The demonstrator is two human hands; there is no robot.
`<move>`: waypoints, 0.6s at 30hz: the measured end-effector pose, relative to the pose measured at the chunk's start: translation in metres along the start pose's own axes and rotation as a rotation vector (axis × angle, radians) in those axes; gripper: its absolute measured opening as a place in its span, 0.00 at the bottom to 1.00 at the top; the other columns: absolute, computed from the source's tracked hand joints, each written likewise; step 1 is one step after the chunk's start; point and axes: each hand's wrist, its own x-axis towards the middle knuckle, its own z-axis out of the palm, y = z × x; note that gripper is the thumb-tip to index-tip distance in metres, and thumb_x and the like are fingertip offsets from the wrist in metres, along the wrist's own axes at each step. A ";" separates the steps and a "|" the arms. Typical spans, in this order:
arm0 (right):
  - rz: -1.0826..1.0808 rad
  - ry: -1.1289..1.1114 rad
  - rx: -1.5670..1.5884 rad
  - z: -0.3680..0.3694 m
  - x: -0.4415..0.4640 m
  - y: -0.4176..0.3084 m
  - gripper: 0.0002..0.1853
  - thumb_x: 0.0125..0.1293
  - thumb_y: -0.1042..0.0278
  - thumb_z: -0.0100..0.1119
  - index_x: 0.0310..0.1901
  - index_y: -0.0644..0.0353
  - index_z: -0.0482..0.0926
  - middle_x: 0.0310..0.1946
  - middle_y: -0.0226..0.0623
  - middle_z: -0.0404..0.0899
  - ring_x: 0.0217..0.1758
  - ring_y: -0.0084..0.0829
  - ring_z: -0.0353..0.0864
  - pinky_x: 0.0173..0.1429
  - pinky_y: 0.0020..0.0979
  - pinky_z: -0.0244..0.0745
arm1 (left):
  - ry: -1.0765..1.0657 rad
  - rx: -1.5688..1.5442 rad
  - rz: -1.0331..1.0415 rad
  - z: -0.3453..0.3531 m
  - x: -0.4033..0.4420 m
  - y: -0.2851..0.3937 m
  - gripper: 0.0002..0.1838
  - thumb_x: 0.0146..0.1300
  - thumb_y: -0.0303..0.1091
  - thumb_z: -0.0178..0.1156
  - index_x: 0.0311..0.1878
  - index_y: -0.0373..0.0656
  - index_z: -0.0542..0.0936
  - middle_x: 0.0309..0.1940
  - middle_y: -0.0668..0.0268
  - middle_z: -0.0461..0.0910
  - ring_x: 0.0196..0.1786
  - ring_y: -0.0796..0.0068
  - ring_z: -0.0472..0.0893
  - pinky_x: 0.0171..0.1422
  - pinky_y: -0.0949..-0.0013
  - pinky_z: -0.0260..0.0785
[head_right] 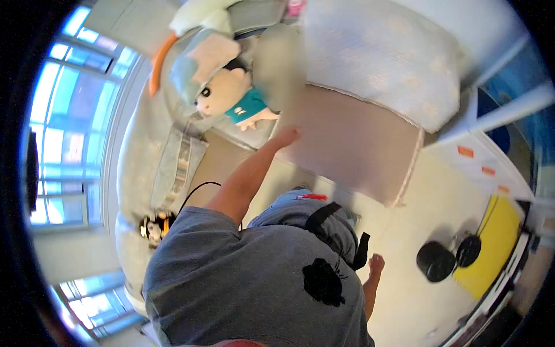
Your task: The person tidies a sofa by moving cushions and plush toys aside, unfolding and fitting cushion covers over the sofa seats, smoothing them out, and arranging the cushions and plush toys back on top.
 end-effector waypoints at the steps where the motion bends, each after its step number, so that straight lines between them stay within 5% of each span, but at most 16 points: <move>1: -0.280 0.002 -0.508 -0.018 0.017 0.026 0.06 0.52 0.65 0.53 0.30 0.57 0.73 0.25 0.32 0.72 0.24 0.26 0.70 0.25 0.27 0.67 | 0.143 -0.090 -0.091 -0.016 0.001 -0.013 0.22 0.53 0.45 0.53 0.50 0.45 0.71 0.40 0.56 0.76 0.43 0.62 0.75 0.49 0.64 0.64; 2: -0.566 0.014 -1.003 -0.027 0.031 0.036 0.04 0.53 0.67 0.52 0.25 0.56 0.71 0.18 0.28 0.69 0.16 0.20 0.66 0.16 0.22 0.63 | 0.282 -0.175 -0.176 -0.034 -0.002 -0.025 0.22 0.52 0.45 0.54 0.50 0.45 0.71 0.40 0.55 0.76 0.43 0.61 0.75 0.49 0.64 0.64; 4: 0.174 0.192 0.302 -0.032 0.009 -0.015 0.05 0.52 0.68 0.52 0.21 0.53 0.68 0.13 0.28 0.65 0.12 0.20 0.63 0.14 0.21 0.60 | 0.524 -0.199 -0.290 -0.083 -0.013 -0.053 0.23 0.52 0.45 0.54 0.49 0.43 0.71 0.39 0.54 0.76 0.43 0.60 0.75 0.48 0.64 0.65; 6: 0.073 0.247 0.287 -0.035 0.013 -0.056 0.06 0.51 0.70 0.46 0.20 0.52 0.64 0.10 0.30 0.63 0.07 0.20 0.56 0.10 0.22 0.53 | 0.746 -0.431 -0.465 -0.121 0.005 -0.140 0.26 0.51 0.42 0.57 0.54 0.44 0.67 0.35 0.60 0.76 0.35 0.70 0.75 0.40 0.68 0.66; 9: 0.184 0.267 0.272 -0.018 0.037 -0.115 0.04 0.53 0.69 0.48 0.23 0.55 0.67 0.12 0.30 0.64 0.10 0.20 0.59 0.12 0.20 0.56 | 0.861 -0.964 -0.515 -0.202 -0.028 -0.160 0.36 0.50 0.43 0.59 0.61 0.47 0.55 0.42 0.58 0.72 0.36 0.66 0.75 0.36 0.66 0.67; 11: -0.004 0.327 0.379 0.017 0.045 -0.154 0.06 0.57 0.66 0.48 0.29 0.58 0.71 0.15 0.30 0.67 0.13 0.19 0.62 0.15 0.19 0.58 | 1.044 -1.118 -0.584 -0.239 -0.041 -0.164 0.42 0.49 0.43 0.60 0.63 0.46 0.48 0.48 0.57 0.67 0.36 0.62 0.75 0.34 0.66 0.68; 16: -0.331 0.092 -0.121 0.134 0.048 -0.262 0.10 0.57 0.67 0.50 0.40 0.60 0.73 0.24 0.34 0.73 0.24 0.24 0.72 0.28 0.24 0.68 | 1.091 -1.305 -0.442 -0.307 -0.036 -0.253 0.37 0.48 0.44 0.62 0.57 0.45 0.54 0.50 0.57 0.65 0.35 0.59 0.73 0.35 0.64 0.68; 18: -0.519 -0.066 -0.524 0.174 0.031 -0.323 0.14 0.57 0.61 0.46 0.40 0.61 0.73 0.29 0.41 0.75 0.32 0.30 0.75 0.36 0.29 0.70 | 1.080 -1.687 -0.428 -0.329 -0.026 -0.301 0.33 0.47 0.45 0.62 0.54 0.46 0.59 0.45 0.60 0.66 0.31 0.61 0.73 0.36 0.65 0.69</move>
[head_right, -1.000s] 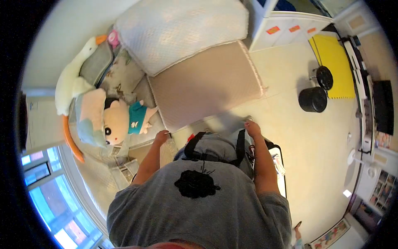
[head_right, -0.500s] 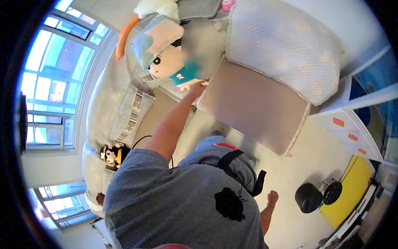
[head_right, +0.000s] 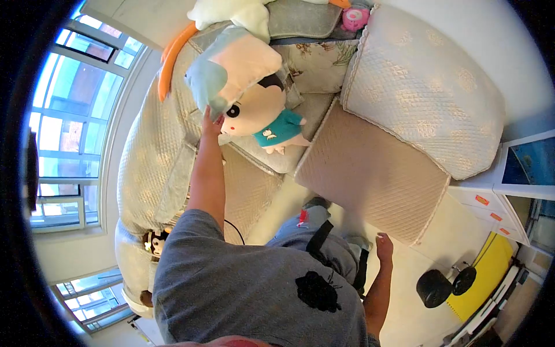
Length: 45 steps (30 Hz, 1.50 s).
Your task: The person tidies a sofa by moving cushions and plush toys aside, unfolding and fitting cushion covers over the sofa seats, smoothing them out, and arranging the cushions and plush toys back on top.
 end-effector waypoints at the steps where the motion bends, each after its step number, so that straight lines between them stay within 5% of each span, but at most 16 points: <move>1: -0.132 -0.048 -0.104 -0.006 0.005 -0.050 0.16 0.58 0.59 0.44 0.40 0.62 0.73 0.31 0.44 0.75 0.36 0.37 0.75 0.41 0.32 0.69 | -0.012 -0.118 -0.048 0.005 0.008 0.007 0.26 0.49 0.42 0.61 0.50 0.47 0.65 0.36 0.63 0.69 0.26 0.66 0.71 0.36 0.67 0.69; 6: -0.151 -0.153 0.002 0.017 0.063 -0.134 0.15 0.58 0.61 0.47 0.41 0.62 0.73 0.32 0.42 0.76 0.36 0.31 0.75 0.41 0.29 0.68 | -0.222 -0.102 -0.036 0.071 0.024 0.025 0.12 0.54 0.32 0.55 0.41 0.42 0.68 0.22 0.67 0.69 0.16 0.74 0.65 0.30 0.69 0.69; 9: -0.162 -0.241 0.047 0.021 0.105 -0.198 0.20 0.60 0.55 0.46 0.50 0.57 0.68 0.38 0.37 0.75 0.42 0.29 0.73 0.43 0.28 0.67 | -0.685 -0.188 -0.116 0.120 -0.035 0.033 0.11 0.53 0.30 0.54 0.40 0.39 0.68 0.26 0.65 0.73 0.19 0.73 0.71 0.30 0.69 0.70; 14: -0.054 -0.364 1.200 -0.012 0.121 -0.373 0.24 0.60 0.54 0.46 0.54 0.59 0.63 0.49 0.41 0.68 0.52 0.36 0.67 0.53 0.32 0.64 | -1.051 0.009 -0.325 0.123 -0.188 -0.038 0.13 0.54 0.32 0.51 0.43 0.39 0.69 0.42 0.64 0.72 0.47 0.71 0.72 0.52 0.69 0.63; 17: -0.059 -0.531 1.654 -0.034 0.123 -0.422 0.25 0.59 0.55 0.49 0.53 0.63 0.63 0.49 0.40 0.68 0.51 0.34 0.68 0.53 0.31 0.65 | -0.961 0.309 -0.596 0.088 -0.268 -0.096 0.16 0.52 0.30 0.56 0.46 0.43 0.71 0.45 0.64 0.71 0.50 0.69 0.70 0.53 0.66 0.63; 20: 0.126 -0.176 1.385 -0.033 0.149 -0.381 0.24 0.57 0.60 0.52 0.51 0.65 0.64 0.47 0.41 0.69 0.49 0.33 0.70 0.49 0.30 0.67 | -0.898 0.235 -0.797 0.072 -0.276 -0.116 0.21 0.51 0.30 0.58 0.50 0.43 0.69 0.49 0.65 0.69 0.52 0.67 0.68 0.57 0.65 0.60; 22: 0.007 0.132 1.016 -0.036 0.156 -0.352 0.21 0.53 0.69 0.54 0.48 0.69 0.66 0.45 0.41 0.71 0.47 0.34 0.71 0.46 0.31 0.68 | -1.335 0.784 -0.494 0.048 -0.240 -0.142 0.23 0.51 0.33 0.58 0.52 0.40 0.68 0.52 0.62 0.67 0.53 0.64 0.67 0.59 0.65 0.57; 24: -0.099 0.115 0.784 -0.048 0.161 -0.347 0.18 0.51 0.73 0.53 0.46 0.68 0.68 0.43 0.42 0.73 0.45 0.35 0.72 0.45 0.32 0.68 | -1.436 1.159 -0.341 0.015 -0.193 -0.171 0.24 0.52 0.40 0.57 0.50 0.38 0.70 0.53 0.58 0.66 0.54 0.66 0.65 0.59 0.68 0.56; 25: -0.208 0.114 0.573 -0.054 0.165 -0.348 0.16 0.49 0.77 0.53 0.43 0.68 0.70 0.40 0.43 0.75 0.43 0.36 0.74 0.44 0.33 0.68 | -1.439 1.287 -0.008 -0.012 -0.158 -0.189 0.23 0.51 0.42 0.57 0.49 0.41 0.72 0.48 0.59 0.70 0.51 0.68 0.68 0.56 0.67 0.59; 26: -0.207 0.102 0.562 -0.061 0.169 -0.352 0.16 0.49 0.77 0.53 0.43 0.68 0.70 0.40 0.43 0.75 0.43 0.36 0.74 0.44 0.33 0.68 | -1.164 1.341 -0.227 -0.024 -0.128 -0.188 0.22 0.50 0.42 0.59 0.48 0.44 0.73 0.42 0.62 0.74 0.45 0.69 0.72 0.52 0.67 0.63; 29: -0.356 0.126 -0.112 -0.081 0.185 -0.359 0.14 0.47 0.78 0.51 0.40 0.65 0.73 0.35 0.46 0.76 0.39 0.41 0.75 0.44 0.35 0.68 | -0.309 1.268 0.202 -0.075 -0.022 -0.188 0.29 0.42 0.44 0.65 0.47 0.40 0.70 0.40 0.55 0.75 0.48 0.60 0.72 0.50 0.58 0.63; 34: -0.603 -0.003 -0.443 -0.113 0.230 -0.350 0.15 0.46 0.76 0.51 0.39 0.59 0.74 0.32 0.47 0.75 0.37 0.48 0.73 0.41 0.37 0.68 | 0.243 1.194 0.851 -0.054 0.027 -0.058 0.46 0.33 0.43 0.71 0.56 0.38 0.59 0.54 0.45 0.60 0.57 0.49 0.61 0.55 0.55 0.59; 38: -0.475 0.018 -0.707 -0.137 0.273 -0.335 0.17 0.48 0.76 0.49 0.43 0.55 0.73 0.44 0.44 0.72 0.48 0.43 0.70 0.49 0.38 0.65 | 0.015 1.335 0.897 -0.031 0.057 -0.002 0.51 0.32 0.48 0.71 0.58 0.39 0.54 0.53 0.46 0.62 0.57 0.50 0.62 0.56 0.56 0.59; 40: -0.457 0.191 -0.937 -0.139 0.292 -0.314 0.20 0.49 0.76 0.48 0.48 0.51 0.70 0.50 0.41 0.67 0.53 0.40 0.66 0.52 0.40 0.62 | -0.514 0.892 0.512 -0.016 0.070 -0.001 0.53 0.31 0.52 0.70 0.59 0.40 0.53 0.50 0.47 0.67 0.52 0.52 0.68 0.53 0.58 0.62; 43: -0.229 0.377 -1.120 -0.133 0.318 -0.267 0.33 0.49 0.72 0.54 0.59 0.40 0.57 0.59 0.39 0.56 0.61 0.37 0.57 0.58 0.45 0.56 | -0.180 1.375 0.660 -0.006 0.074 -0.019 0.51 0.30 0.55 0.68 0.58 0.40 0.56 0.43 0.49 0.73 0.45 0.56 0.74 0.48 0.61 0.67; 45: -0.170 0.221 -0.829 -0.115 0.330 -0.235 0.31 0.49 0.69 0.57 0.57 0.52 0.60 0.57 0.46 0.58 0.61 0.41 0.56 0.61 0.39 0.55 | -0.116 1.559 0.317 0.033 0.020 -0.019 0.44 0.32 0.53 0.68 0.54 0.41 0.64 0.42 0.54 0.75 0.45 0.58 0.74 0.49 0.60 0.65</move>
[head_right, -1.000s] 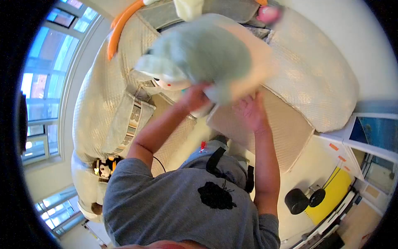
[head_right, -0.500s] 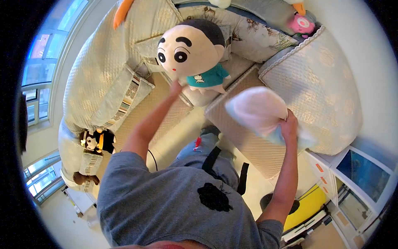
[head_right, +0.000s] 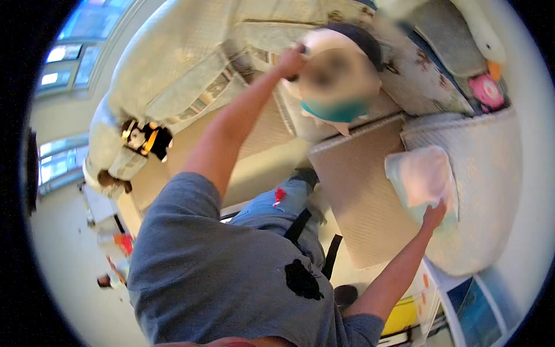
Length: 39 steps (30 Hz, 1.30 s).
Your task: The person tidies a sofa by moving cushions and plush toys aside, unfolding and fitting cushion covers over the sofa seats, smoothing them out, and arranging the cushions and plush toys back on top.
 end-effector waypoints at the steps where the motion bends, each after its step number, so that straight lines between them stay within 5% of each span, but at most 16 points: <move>1: -0.037 -0.063 0.075 0.019 -0.006 -0.006 0.30 0.50 0.68 0.58 0.57 0.54 0.62 0.57 0.47 0.59 0.61 0.41 0.56 0.62 0.38 0.54 | 0.063 -0.163 0.186 0.012 -0.020 0.006 0.39 0.35 0.51 0.68 0.51 0.41 0.67 0.40 0.56 0.76 0.44 0.60 0.75 0.49 0.60 0.65; 2: -0.069 -0.127 0.144 0.033 -0.011 -0.012 0.29 0.50 0.67 0.58 0.56 0.56 0.63 0.56 0.48 0.59 0.61 0.42 0.55 0.62 0.37 0.53 | 0.411 -0.351 0.959 0.065 0.004 -0.025 0.32 0.42 0.45 0.65 0.51 0.44 0.68 0.34 0.57 0.77 0.41 0.62 0.75 0.49 0.60 0.64; 5: -0.276 -0.203 0.220 0.086 -0.042 -0.021 0.27 0.51 0.67 0.57 0.55 0.56 0.64 0.57 0.48 0.59 0.62 0.41 0.55 0.64 0.36 0.50 | 0.206 -0.148 0.361 0.045 -0.077 0.066 0.23 0.39 0.28 0.60 0.45 0.50 0.74 0.26 0.57 0.74 0.36 0.57 0.74 0.41 0.61 0.65; 10: -0.255 -0.482 0.473 0.110 -0.124 -0.034 0.24 0.52 0.67 0.56 0.53 0.56 0.66 0.53 0.45 0.64 0.59 0.40 0.59 0.62 0.34 0.54 | 0.290 -0.355 0.614 0.042 -0.109 0.131 0.19 0.36 0.26 0.58 0.38 0.48 0.78 0.25 0.57 0.75 0.33 0.56 0.73 0.37 0.60 0.65; 12: -0.225 -0.479 0.435 0.113 -0.150 -0.038 0.22 0.53 0.63 0.55 0.52 0.53 0.68 0.46 0.43 0.71 0.40 0.36 0.74 0.48 0.32 0.68 | 0.268 -0.366 0.671 0.030 -0.109 0.154 0.19 0.36 0.27 0.58 0.37 0.49 0.78 0.26 0.58 0.76 0.33 0.57 0.73 0.37 0.60 0.65; 15: -0.157 -0.526 0.477 0.123 -0.182 -0.030 0.22 0.52 0.64 0.54 0.51 0.56 0.68 0.46 0.46 0.71 0.45 0.40 0.73 0.49 0.34 0.68 | 0.368 -0.345 0.889 0.029 -0.087 0.183 0.17 0.37 0.28 0.58 0.36 0.50 0.79 0.25 0.59 0.76 0.33 0.56 0.74 0.36 0.60 0.66; 17: -0.093 -0.526 0.489 0.118 -0.199 -0.029 0.22 0.53 0.64 0.53 0.51 0.56 0.68 0.45 0.46 0.72 0.45 0.40 0.73 0.49 0.34 0.68 | 0.151 -0.350 0.748 0.025 -0.079 0.205 0.20 0.37 0.29 0.62 0.40 0.48 0.77 0.30 0.58 0.76 0.37 0.56 0.73 0.41 0.62 0.66; 21: -0.030 -0.484 0.578 0.120 -0.227 -0.026 0.21 0.53 0.63 0.52 0.51 0.56 0.68 0.42 0.45 0.74 0.45 0.40 0.74 0.49 0.35 0.68 | 0.396 -0.197 1.087 0.070 -0.005 0.228 0.27 0.41 0.38 0.64 0.48 0.49 0.71 0.37 0.57 0.74 0.43 0.53 0.71 0.46 0.59 0.64; 24: 0.052 -0.484 0.604 0.122 -0.245 -0.025 0.21 0.53 0.64 0.52 0.51 0.57 0.68 0.43 0.46 0.74 0.45 0.40 0.74 0.49 0.35 0.68 | 0.208 -0.413 0.618 0.114 0.045 0.231 0.44 0.40 0.54 0.63 0.61 0.50 0.57 0.54 0.45 0.60 0.56 0.48 0.63 0.58 0.59 0.58; 26: 0.068 -0.441 0.648 0.123 -0.256 -0.027 0.21 0.53 0.64 0.51 0.51 0.57 0.68 0.43 0.46 0.74 0.45 0.39 0.74 0.49 0.35 0.68 | -0.028 -0.284 0.428 0.127 0.036 0.226 0.47 0.40 0.59 0.60 0.63 0.53 0.52 0.58 0.44 0.54 0.60 0.44 0.54 0.60 0.54 0.53; 27: 0.048 -0.404 0.677 0.122 -0.262 -0.027 0.21 0.53 0.64 0.51 0.51 0.57 0.68 0.43 0.46 0.74 0.45 0.39 0.74 0.49 0.35 0.68 | -0.029 0.044 0.380 0.144 0.034 0.218 0.47 0.41 0.59 0.59 0.63 0.53 0.50 0.61 0.46 0.49 0.62 0.43 0.51 0.60 0.50 0.52; 30: 0.068 -0.416 0.715 0.123 -0.274 -0.030 0.21 0.53 0.64 0.51 0.50 0.56 0.69 0.43 0.45 0.74 0.45 0.39 0.73 0.49 0.35 0.68 | 0.119 -0.103 0.412 0.151 0.005 0.196 0.48 0.36 0.54 0.64 0.62 0.57 0.51 0.58 0.52 0.53 0.59 0.48 0.56 0.57 0.51 0.57; 33: 0.102 -0.362 0.746 0.130 -0.296 -0.025 0.20 0.52 0.64 0.52 0.50 0.57 0.69 0.43 0.44 0.74 0.45 0.39 0.73 0.49 0.35 0.68 | 0.138 0.371 0.723 0.139 -0.024 0.195 0.51 0.32 0.51 0.68 0.62 0.52 0.53 0.56 0.54 0.58 0.58 0.50 0.59 0.55 0.56 0.61; 37: 0.288 -0.416 0.697 0.131 -0.316 -0.021 0.20 0.52 0.64 0.52 0.49 0.57 0.69 0.44 0.43 0.73 0.46 0.39 0.73 0.49 0.35 0.67 | 0.120 0.619 0.756 0.153 -0.003 0.193 0.32 0.44 0.44 0.62 0.55 0.52 0.63 0.56 0.57 0.61 0.53 0.51 0.67 0.51 0.56 0.64; 39: 0.232 -0.350 0.653 0.147 -0.336 -0.009 0.20 0.53 0.62 0.51 0.49 0.56 0.70 0.46 0.42 0.72 0.49 0.38 0.71 0.53 0.35 0.65 | 0.086 0.491 0.804 0.155 0.012 0.190 0.27 0.47 0.40 0.59 0.53 0.49 0.67 0.51 0.58 0.67 0.51 0.58 0.69 0.51 0.60 0.64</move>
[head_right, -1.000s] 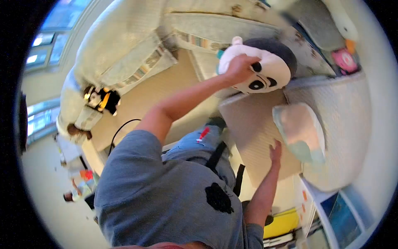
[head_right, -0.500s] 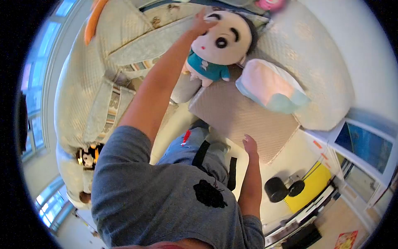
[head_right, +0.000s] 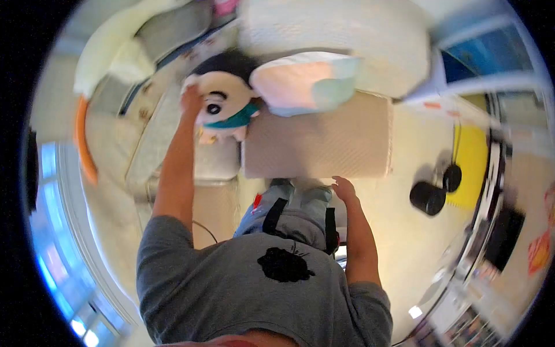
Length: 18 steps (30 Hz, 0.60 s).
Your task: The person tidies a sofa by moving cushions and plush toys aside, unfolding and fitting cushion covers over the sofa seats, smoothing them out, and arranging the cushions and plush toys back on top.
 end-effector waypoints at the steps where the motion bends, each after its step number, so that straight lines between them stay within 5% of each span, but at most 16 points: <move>1: 0.077 0.005 0.044 0.006 -0.006 0.008 0.20 0.53 0.61 0.50 0.49 0.56 0.70 0.47 0.41 0.71 0.52 0.38 0.68 0.56 0.35 0.62 | -0.046 -0.003 -0.065 -0.011 0.005 0.008 0.25 0.49 0.42 0.57 0.52 0.47 0.67 0.50 0.58 0.68 0.51 0.61 0.69 0.52 0.60 0.63; 4: 0.109 0.087 0.123 0.019 -0.028 0.026 0.20 0.53 0.62 0.49 0.49 0.56 0.70 0.48 0.41 0.70 0.53 0.39 0.67 0.57 0.35 0.61 | 0.208 -0.225 -0.084 -0.017 0.020 0.000 0.29 0.49 0.46 0.56 0.54 0.44 0.66 0.49 0.56 0.69 0.50 0.59 0.70 0.52 0.62 0.62; 6: 0.108 0.189 0.148 0.022 -0.037 0.025 0.19 0.54 0.61 0.48 0.48 0.56 0.71 0.46 0.43 0.72 0.49 0.41 0.70 0.53 0.36 0.64 | 0.409 0.247 0.239 0.024 0.068 -0.053 0.28 0.51 0.49 0.55 0.48 0.34 0.71 0.46 0.50 0.71 0.50 0.56 0.69 0.53 0.60 0.61; 8: 0.162 0.275 0.151 0.042 -0.050 0.040 0.18 0.54 0.60 0.48 0.47 0.55 0.71 0.45 0.43 0.72 0.46 0.41 0.72 0.51 0.37 0.65 | 0.061 -0.150 -0.248 -0.041 0.056 -0.009 0.35 0.48 0.59 0.55 0.49 0.36 0.70 0.49 0.51 0.68 0.52 0.55 0.67 0.53 0.58 0.61; 9: 0.220 0.196 0.153 0.045 -0.055 0.046 0.19 0.54 0.60 0.47 0.48 0.55 0.71 0.45 0.43 0.72 0.47 0.42 0.71 0.51 0.38 0.65 | 0.229 -0.173 -0.116 -0.031 0.053 -0.010 0.35 0.49 0.58 0.54 0.52 0.38 0.68 0.49 0.49 0.67 0.53 0.54 0.65 0.53 0.57 0.61; 10: 0.264 0.111 0.153 0.044 -0.060 0.051 0.19 0.54 0.60 0.47 0.49 0.54 0.71 0.45 0.42 0.72 0.47 0.42 0.71 0.51 0.38 0.66 | -0.005 -0.117 0.030 0.003 0.083 -0.042 0.39 0.48 0.58 0.54 0.55 0.36 0.63 0.50 0.45 0.64 0.55 0.51 0.64 0.55 0.58 0.60; 16: 0.418 0.160 0.268 0.050 -0.108 0.089 0.19 0.54 0.62 0.46 0.49 0.53 0.71 0.46 0.43 0.72 0.50 0.42 0.70 0.53 0.37 0.65 | -0.176 0.075 -0.373 -0.029 0.003 0.047 0.42 0.48 0.55 0.54 0.58 0.31 0.55 0.53 0.42 0.59 0.56 0.47 0.61 0.58 0.57 0.58; 18: 0.412 0.208 0.339 0.042 -0.125 0.110 0.19 0.54 0.61 0.47 0.49 0.51 0.71 0.47 0.41 0.72 0.51 0.41 0.69 0.54 0.37 0.64 | 0.056 0.031 -0.235 0.015 0.010 0.042 0.44 0.47 0.49 0.55 0.62 0.37 0.48 0.56 0.41 0.54 0.56 0.45 0.61 0.56 0.52 0.59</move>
